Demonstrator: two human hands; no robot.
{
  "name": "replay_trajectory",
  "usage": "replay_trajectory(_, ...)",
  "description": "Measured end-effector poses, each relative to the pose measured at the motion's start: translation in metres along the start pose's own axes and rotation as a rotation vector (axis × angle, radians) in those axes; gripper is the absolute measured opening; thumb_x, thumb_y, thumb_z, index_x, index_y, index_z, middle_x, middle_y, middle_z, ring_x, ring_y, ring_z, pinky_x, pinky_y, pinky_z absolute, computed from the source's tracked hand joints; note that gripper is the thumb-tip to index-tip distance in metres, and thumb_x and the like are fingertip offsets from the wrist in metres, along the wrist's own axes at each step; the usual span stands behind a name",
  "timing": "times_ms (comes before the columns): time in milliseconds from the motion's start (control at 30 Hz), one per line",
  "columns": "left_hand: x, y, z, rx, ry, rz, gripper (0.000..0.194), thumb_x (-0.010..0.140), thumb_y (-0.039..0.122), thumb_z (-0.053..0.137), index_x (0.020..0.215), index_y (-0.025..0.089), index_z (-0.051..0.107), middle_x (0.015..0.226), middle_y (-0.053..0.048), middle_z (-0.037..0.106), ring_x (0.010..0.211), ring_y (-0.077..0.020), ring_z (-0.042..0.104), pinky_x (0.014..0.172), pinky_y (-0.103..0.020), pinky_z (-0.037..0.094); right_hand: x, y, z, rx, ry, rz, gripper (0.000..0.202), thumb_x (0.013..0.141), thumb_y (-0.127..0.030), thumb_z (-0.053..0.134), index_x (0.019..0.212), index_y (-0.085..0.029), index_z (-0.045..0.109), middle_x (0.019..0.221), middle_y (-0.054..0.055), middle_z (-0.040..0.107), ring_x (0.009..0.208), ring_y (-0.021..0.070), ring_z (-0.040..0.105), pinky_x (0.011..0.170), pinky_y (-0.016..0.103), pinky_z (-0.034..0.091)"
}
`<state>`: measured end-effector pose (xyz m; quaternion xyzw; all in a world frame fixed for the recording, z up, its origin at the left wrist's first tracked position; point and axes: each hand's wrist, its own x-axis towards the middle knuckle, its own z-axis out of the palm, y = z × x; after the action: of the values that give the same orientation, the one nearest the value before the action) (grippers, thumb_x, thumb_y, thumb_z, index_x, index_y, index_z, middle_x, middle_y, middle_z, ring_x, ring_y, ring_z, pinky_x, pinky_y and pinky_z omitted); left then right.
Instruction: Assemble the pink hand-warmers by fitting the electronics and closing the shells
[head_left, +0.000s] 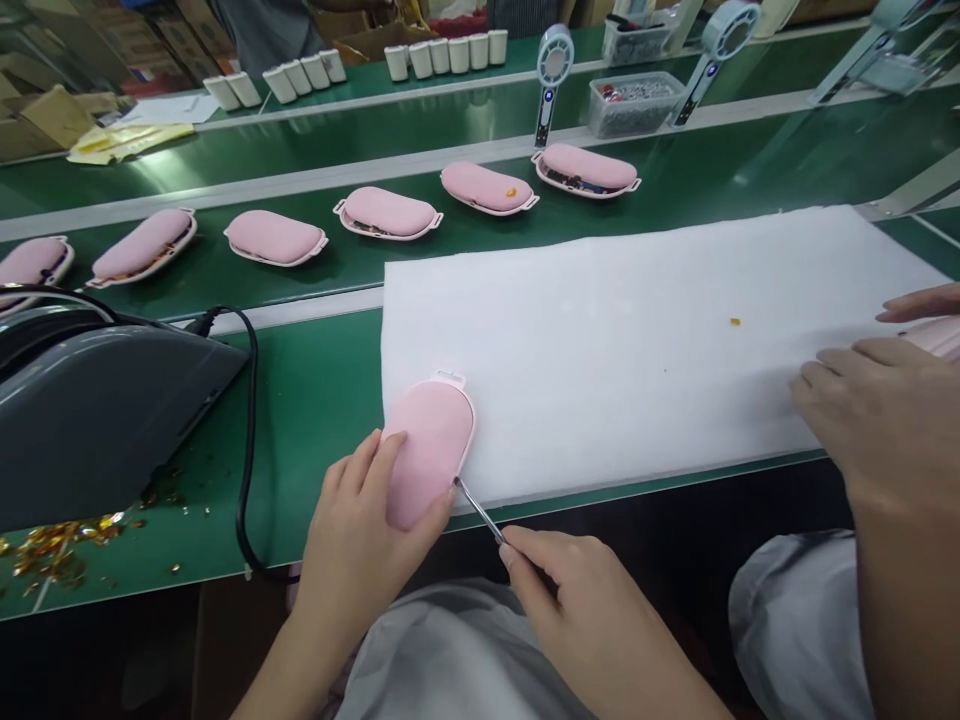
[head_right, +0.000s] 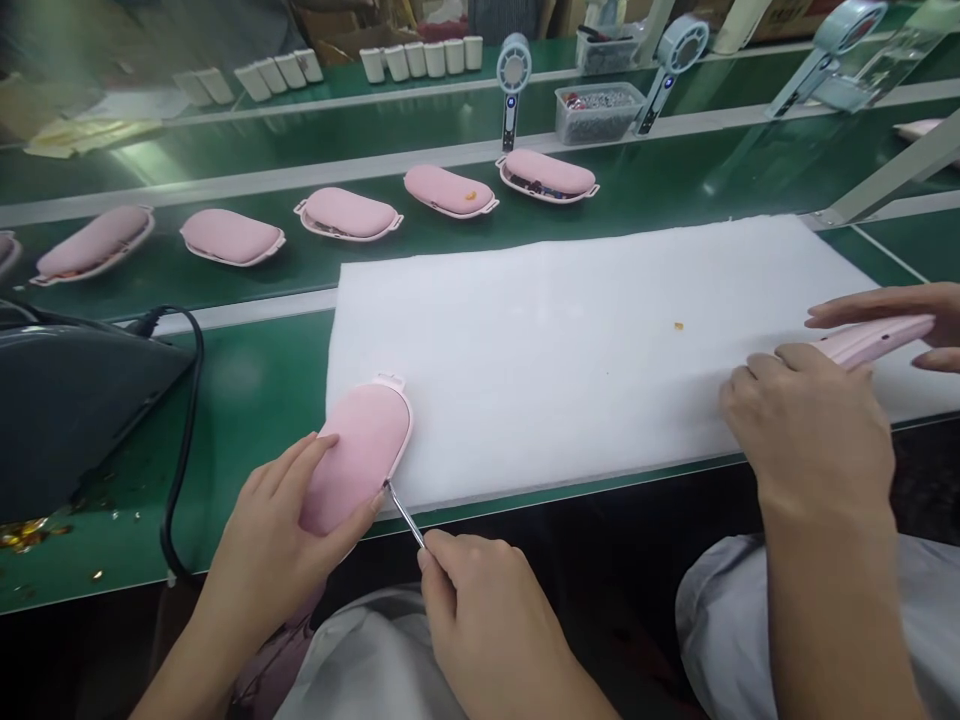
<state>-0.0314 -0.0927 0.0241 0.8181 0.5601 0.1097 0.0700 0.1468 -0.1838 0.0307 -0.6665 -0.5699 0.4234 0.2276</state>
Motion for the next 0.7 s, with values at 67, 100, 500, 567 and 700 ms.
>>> replay_trajectory(67, -0.001, 0.002, 0.003, 0.033, 0.035, 0.024, 0.059, 0.079, 0.053, 0.054, 0.127, 0.019, 0.047, 0.130, -0.014, 0.054, 0.113, -0.0341, 0.050, 0.091, -0.046, 0.045, 0.001, -0.003, -0.003, 0.007, -0.016, 0.015, 0.034, 0.090, -0.028, 0.041, 0.058, -0.020, 0.033, 0.049, -0.003, 0.042, 0.043, 0.0099, 0.033, 0.043, 0.026, 0.019)
replay_trajectory(100, -0.002, 0.002, 0.004, 0.053, 0.062, 0.040, 0.058, 0.079, 0.052, 0.054, 0.127, 0.019, 0.047, 0.130, -0.015, 0.053, 0.112, -0.0343, 0.050, 0.090, -0.046, 0.045, 0.002, -0.005, -0.005, 0.019, -0.031, 0.030, 0.035, 0.090, -0.029, 0.041, 0.057, -0.020, 0.030, 0.047, -0.004, 0.038, 0.041, 0.0096, 0.028, 0.042, 0.026, 0.017)
replay_trajectory(500, 0.004, -0.008, 0.002, 0.074, 0.076, 0.168, 0.058, 0.080, 0.049, 0.053, 0.125, 0.013, 0.046, 0.124, -0.018, 0.057, 0.098, -0.0325, 0.054, 0.080, -0.043, 0.048, 0.014, 0.016, 0.002, 0.346, -0.165, 0.066, 0.037, 0.094, -0.034, 0.037, 0.061, -0.019, 0.039, 0.052, -0.006, 0.040, 0.046, 0.0077, 0.037, 0.048, 0.022, 0.027)
replay_trajectory(567, 0.005, -0.012, 0.001, 0.062, 0.065, 0.174, 0.060, 0.079, 0.051, 0.054, 0.126, 0.014, 0.046, 0.124, -0.017, 0.057, 0.097, -0.0321, 0.055, 0.080, -0.042, 0.048, 0.013, 0.020, 0.013, 0.369, -0.123, 0.077, 0.036, 0.095, -0.037, 0.037, 0.065, -0.019, 0.045, 0.056, -0.005, 0.041, 0.049, 0.0080, 0.038, 0.050, 0.022, 0.028)
replay_trajectory(700, 0.006, -0.017, -0.001, 0.047, 0.047, 0.203, 0.061, 0.080, 0.051, 0.052, 0.127, 0.014, 0.046, 0.124, -0.017, 0.059, 0.097, -0.0313, 0.057, 0.080, -0.042, 0.048, 0.010, 0.025, 0.034, 0.391, -0.040, 0.042, 0.033, 0.096, -0.037, 0.037, 0.075, -0.019, 0.055, 0.061, -0.004, 0.044, 0.054, 0.0093, 0.039, 0.053, 0.022, 0.031)
